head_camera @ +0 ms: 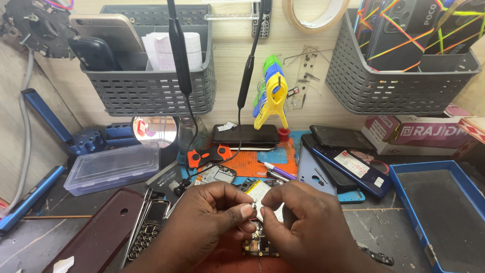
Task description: The person uses tweezers to carefully remove a small component from a mobile phone motherboard. They then place the component on the workbench and continue to manipulate the circuit board with the tweezers, handling small parts and wires on a cluttered repair desk.
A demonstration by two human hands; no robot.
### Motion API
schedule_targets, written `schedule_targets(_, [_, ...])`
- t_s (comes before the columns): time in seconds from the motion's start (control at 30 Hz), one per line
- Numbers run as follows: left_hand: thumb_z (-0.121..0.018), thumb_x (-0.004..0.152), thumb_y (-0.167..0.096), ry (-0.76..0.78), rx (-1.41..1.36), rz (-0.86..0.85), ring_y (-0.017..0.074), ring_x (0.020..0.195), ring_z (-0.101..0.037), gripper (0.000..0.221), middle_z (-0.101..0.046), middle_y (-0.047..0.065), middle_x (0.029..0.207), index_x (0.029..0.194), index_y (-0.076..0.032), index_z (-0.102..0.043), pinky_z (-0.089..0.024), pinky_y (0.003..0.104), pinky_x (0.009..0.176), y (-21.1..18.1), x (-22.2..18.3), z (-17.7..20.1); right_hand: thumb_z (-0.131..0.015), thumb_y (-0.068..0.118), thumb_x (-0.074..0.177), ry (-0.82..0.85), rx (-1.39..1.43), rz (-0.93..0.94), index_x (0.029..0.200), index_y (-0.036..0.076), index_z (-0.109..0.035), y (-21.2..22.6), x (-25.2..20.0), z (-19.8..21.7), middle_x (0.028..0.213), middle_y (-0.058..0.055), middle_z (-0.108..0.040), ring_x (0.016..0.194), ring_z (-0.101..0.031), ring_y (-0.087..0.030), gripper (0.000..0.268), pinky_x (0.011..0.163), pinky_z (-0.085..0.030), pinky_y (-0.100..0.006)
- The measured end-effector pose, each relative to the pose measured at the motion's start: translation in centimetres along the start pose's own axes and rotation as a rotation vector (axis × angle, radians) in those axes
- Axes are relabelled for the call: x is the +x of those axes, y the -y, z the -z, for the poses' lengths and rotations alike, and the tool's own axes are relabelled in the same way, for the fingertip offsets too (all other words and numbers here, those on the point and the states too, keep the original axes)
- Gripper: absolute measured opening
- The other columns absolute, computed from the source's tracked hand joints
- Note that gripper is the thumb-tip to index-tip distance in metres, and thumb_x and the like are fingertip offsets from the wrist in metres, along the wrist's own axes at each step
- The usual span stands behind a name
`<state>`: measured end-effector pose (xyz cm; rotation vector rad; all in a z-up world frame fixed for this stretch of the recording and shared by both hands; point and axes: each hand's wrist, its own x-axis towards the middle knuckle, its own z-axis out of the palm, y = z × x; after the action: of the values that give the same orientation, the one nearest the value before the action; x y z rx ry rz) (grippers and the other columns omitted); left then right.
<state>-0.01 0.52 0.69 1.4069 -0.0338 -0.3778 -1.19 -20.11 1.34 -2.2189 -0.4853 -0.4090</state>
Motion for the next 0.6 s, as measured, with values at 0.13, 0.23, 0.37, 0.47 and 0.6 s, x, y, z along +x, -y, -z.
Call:
schedule_targets(0.13, [-0.072,0.087,-0.01,0.015,0.012,0.012,0.0135,0.071,-0.074,0.017,-0.076,0.009,0.081,0.097,0.002,-0.072,-0.061,0.026,0.064,-0.4,-0.1,-0.1,-0.08,0.014,0.075,-0.088,-0.078,0.243,0.083,0.01,-0.071,0.3,-0.2,-0.3,0.071,-0.004,-0.068,0.05,-0.066,-0.016,0.012,0.046,-0.051,-0.033])
schedule_targets(0.23, [-0.073,0.088,-0.011,0.055,0.024,-0.025,0.0132,0.07,-0.072,0.017,-0.075,0.01,0.079,0.097,0.003,-0.073,-0.06,0.026,0.064,-0.2,-0.2,-0.1,-0.077,0.013,0.079,-0.12,-0.071,0.397,0.086,0.01,-0.068,0.2,-0.3,-0.3,0.079,-0.005,-0.069,0.067,-0.073,-0.021,0.012,0.056,-0.057,-0.034])
schedule_targets(0.37, [-0.073,0.088,-0.01,0.067,0.02,-0.016,0.0128,0.068,-0.07,0.016,-0.074,0.009,0.077,0.096,0.004,-0.073,-0.059,0.027,0.064,0.1,-0.1,0.2,-0.077,0.014,0.077,-0.1,-0.101,0.385,0.084,0.009,-0.068,0.4,-0.4,-0.3,0.078,-0.007,-0.069,0.066,-0.073,-0.025,0.012,0.057,-0.057,-0.037])
schedule_targets(0.47, [-0.074,0.087,-0.008,0.105,-0.019,-0.052,0.0129,0.068,-0.07,0.015,-0.074,0.009,0.077,0.095,0.005,-0.074,-0.061,0.027,0.067,0.4,0.2,0.3,-0.076,0.014,0.078,-0.107,-0.124,0.395,0.083,0.009,-0.067,0.4,-0.5,-0.4,0.077,-0.007,-0.068,0.066,-0.072,-0.026,0.012,0.058,-0.057,-0.038])
schedule_targets(0.6, [-0.075,0.086,-0.005,0.12,-0.053,-0.1,0.0129,0.068,-0.069,0.013,-0.074,0.009,0.077,0.094,0.006,-0.075,-0.06,0.028,0.067,0.9,0.3,0.4,-0.077,0.014,0.076,-0.076,-0.072,0.232,0.084,0.008,-0.068,0.4,-0.4,-0.7,0.071,-0.006,-0.068,0.056,-0.068,-0.021,0.013,0.051,-0.053,-0.035])
